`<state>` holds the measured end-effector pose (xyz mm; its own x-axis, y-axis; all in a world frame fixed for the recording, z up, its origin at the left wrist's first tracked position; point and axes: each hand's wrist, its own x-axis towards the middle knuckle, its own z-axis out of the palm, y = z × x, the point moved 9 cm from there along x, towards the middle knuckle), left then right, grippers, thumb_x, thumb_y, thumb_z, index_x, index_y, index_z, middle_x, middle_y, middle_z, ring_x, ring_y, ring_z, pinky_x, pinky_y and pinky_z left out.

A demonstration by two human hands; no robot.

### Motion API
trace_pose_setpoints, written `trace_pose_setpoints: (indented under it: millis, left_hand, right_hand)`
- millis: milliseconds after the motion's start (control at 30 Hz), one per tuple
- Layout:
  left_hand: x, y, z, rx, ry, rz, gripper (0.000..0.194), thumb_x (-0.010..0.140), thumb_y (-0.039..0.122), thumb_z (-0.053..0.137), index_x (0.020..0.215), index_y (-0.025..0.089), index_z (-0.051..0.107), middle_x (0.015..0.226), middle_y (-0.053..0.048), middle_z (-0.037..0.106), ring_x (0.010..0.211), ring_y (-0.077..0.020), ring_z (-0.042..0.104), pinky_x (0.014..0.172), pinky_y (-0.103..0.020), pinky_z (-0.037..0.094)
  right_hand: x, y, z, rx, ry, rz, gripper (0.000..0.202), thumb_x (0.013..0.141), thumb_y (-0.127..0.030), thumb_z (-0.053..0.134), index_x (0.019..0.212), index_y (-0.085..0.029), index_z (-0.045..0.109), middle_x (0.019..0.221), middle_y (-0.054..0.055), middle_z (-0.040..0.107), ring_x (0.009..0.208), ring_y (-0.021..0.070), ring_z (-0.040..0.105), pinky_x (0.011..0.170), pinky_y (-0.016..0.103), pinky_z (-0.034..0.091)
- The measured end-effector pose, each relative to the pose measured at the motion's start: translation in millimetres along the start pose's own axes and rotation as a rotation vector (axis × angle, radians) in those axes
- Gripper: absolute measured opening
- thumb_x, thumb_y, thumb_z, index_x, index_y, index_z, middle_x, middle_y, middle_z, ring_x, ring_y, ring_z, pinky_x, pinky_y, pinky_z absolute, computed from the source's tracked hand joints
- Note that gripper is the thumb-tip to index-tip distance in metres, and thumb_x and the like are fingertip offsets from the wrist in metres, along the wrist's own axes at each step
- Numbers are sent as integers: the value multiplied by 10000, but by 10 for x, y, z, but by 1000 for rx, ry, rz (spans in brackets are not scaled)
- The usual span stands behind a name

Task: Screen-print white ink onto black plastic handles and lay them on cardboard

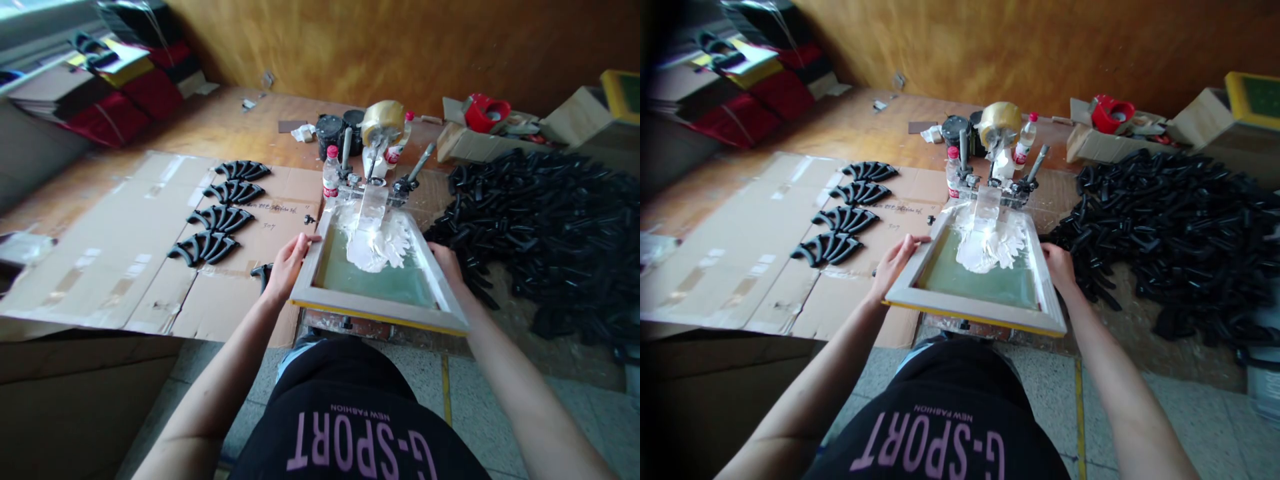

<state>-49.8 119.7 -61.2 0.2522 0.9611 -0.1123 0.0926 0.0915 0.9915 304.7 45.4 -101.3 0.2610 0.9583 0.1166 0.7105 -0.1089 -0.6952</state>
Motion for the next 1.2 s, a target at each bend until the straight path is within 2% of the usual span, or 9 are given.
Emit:
trace_pose_setpoints:
  millis: [67,167,267,367,633,833,967,1067,1200]
  left_hand:
    - [-78,-392,-5,50,-34,-117,516,836,593,555,1125,187,686,777,-15,651,603,-119,545,529,-210,411]
    - [-98,-899,-8,94,-17,-199,634,796,517,626,1356,234,534,773,3,650,606,-117,555,539,-203,415]
    - [-44,-1193,5,152,9,-217,689,800,469,614,1424,225,453,771,4,641,601,-119,552,543,-209,417]
    - [2,-1298,11,220,0,-216,652,806,474,599,1393,208,495,798,-10,654,637,-128,568,580,-222,436]
    - [4,-1395,-25,219,-1,-241,632,800,540,586,1342,218,545,862,-25,695,697,-146,608,635,-244,470]
    - [3,-1336,-18,183,27,-232,641,763,547,618,1291,186,576,830,-35,695,686,-155,608,610,-244,460]
    - [-33,-1272,15,139,21,-259,671,749,527,640,1312,172,553,810,-27,687,665,-147,598,604,-240,450]
    - [-67,-1151,24,117,7,-259,692,747,508,654,1337,168,530,784,-18,673,635,-137,585,573,-227,432]
    - [-102,-783,-22,89,8,-213,740,755,529,670,1394,210,475,690,29,626,564,-111,545,527,-202,406]
  right_hand:
    - [195,-74,-157,-63,136,10,352,914,-279,498,1162,-92,663,1199,110,669,1085,196,621,948,270,484]
    - [440,-606,46,-238,170,-156,558,794,-259,707,1319,-156,548,1456,148,438,1281,302,473,1053,453,427]
    - [577,-1062,536,-401,0,-268,516,771,-247,740,1244,-139,564,1319,168,528,1218,320,493,1013,463,435]
    - [501,-1140,900,-472,-189,-254,188,831,-225,667,999,-147,635,1016,122,661,1003,264,589,874,369,464]
    - [-371,-1254,995,-446,-480,-728,178,770,-33,523,811,-167,632,824,55,648,816,186,570,687,273,385]
    - [-271,-1213,934,-408,-259,-617,216,780,-39,523,872,-168,670,885,70,676,876,205,583,736,289,427]
    - [-507,-1171,1046,-355,-304,-664,242,824,-65,522,969,-170,685,957,76,692,898,200,612,766,292,469]
    - [-295,-1198,942,-298,-275,-531,218,870,-180,581,1057,-229,682,1005,35,705,906,192,635,784,290,491]
    - [376,-1275,515,-257,-98,-354,539,869,-260,638,1387,-311,499,1191,19,676,963,201,640,845,324,498]
